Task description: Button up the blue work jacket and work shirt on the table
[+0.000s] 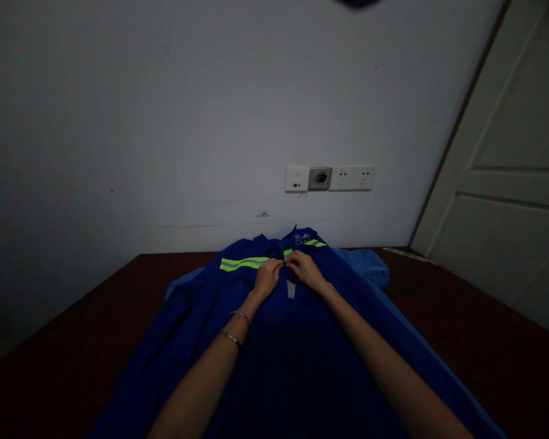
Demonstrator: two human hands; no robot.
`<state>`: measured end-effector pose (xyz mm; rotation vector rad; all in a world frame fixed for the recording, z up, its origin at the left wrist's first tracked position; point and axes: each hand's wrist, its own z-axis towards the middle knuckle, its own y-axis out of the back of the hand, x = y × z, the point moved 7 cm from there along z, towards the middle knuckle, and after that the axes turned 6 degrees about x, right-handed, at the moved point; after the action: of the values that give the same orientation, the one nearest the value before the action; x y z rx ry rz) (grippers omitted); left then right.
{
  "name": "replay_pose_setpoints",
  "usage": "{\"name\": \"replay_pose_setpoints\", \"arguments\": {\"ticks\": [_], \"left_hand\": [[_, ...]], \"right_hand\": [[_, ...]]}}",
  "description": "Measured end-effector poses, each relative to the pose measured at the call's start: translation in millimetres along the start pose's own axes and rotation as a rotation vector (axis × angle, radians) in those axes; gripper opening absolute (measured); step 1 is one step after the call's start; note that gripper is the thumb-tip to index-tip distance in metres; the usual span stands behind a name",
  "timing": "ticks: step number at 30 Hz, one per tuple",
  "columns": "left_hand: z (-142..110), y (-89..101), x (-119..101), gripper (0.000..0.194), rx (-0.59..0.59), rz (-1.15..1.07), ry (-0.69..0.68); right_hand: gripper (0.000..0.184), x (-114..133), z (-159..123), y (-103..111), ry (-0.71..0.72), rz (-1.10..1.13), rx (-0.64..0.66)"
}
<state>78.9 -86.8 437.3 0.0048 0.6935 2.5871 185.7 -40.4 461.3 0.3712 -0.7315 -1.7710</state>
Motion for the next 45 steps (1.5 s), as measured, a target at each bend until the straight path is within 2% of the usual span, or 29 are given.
{"name": "replay_pose_setpoints", "arguments": {"ticks": [7, 12, 16, 22, 26, 28, 31, 34, 40, 45], "left_hand": [[-0.3, 5.9, -7.1, 0.019, -0.074, -0.028, -0.092], [0.6, 7.8, -8.2, 0.019, -0.087, -0.069, -0.082], [3.1, 6.4, -3.5, 0.019, -0.084, -0.140, 0.022], [9.2, -3.1, 13.0, 0.019, -0.049, -0.387, 0.284], [16.0, -8.0, 26.9, 0.011, 0.087, -0.568, 0.471], [18.7, -6.8, 30.9, 0.021, 0.178, -0.581, 0.527], [21.9, 2.0, 31.8, 0.037, 0.259, -0.393, 0.543], [20.2, 4.8, 28.7, 0.038, 0.299, -0.271, 0.589], [13.6, -4.8, 21.4, 0.037, 0.255, -0.414, 0.652], [11.8, -10.1, 22.9, 0.038, 0.223, -0.398, 0.667]], "right_hand": [[0.004, 6.6, -1.8, 5.5, 0.071, -0.064, -0.014], [0.004, 11.7, -4.5, 6.5, 0.105, -0.101, -0.019], [0.008, 17.1, -7.3, 7.1, 0.105, -0.159, -0.045], [0.011, 20.2, -9.4, 7.9, 0.086, -0.284, -0.063], [0.012, 22.6, -10.1, 7.4, 0.089, -0.391, -0.033], [0.013, 24.5, -10.2, 6.6, 0.099, -0.441, -0.023], [0.014, 25.8, -9.7, 5.3, 0.099, -0.508, -0.022], [0.015, 26.2, -9.2, 3.5, 0.092, -0.566, -0.017], [0.017, 32.1, -11.2, 1.2, 0.123, -0.643, -0.005], [0.019, 33.2, -12.2, -2.2, 0.140, -0.710, 0.009]]}}
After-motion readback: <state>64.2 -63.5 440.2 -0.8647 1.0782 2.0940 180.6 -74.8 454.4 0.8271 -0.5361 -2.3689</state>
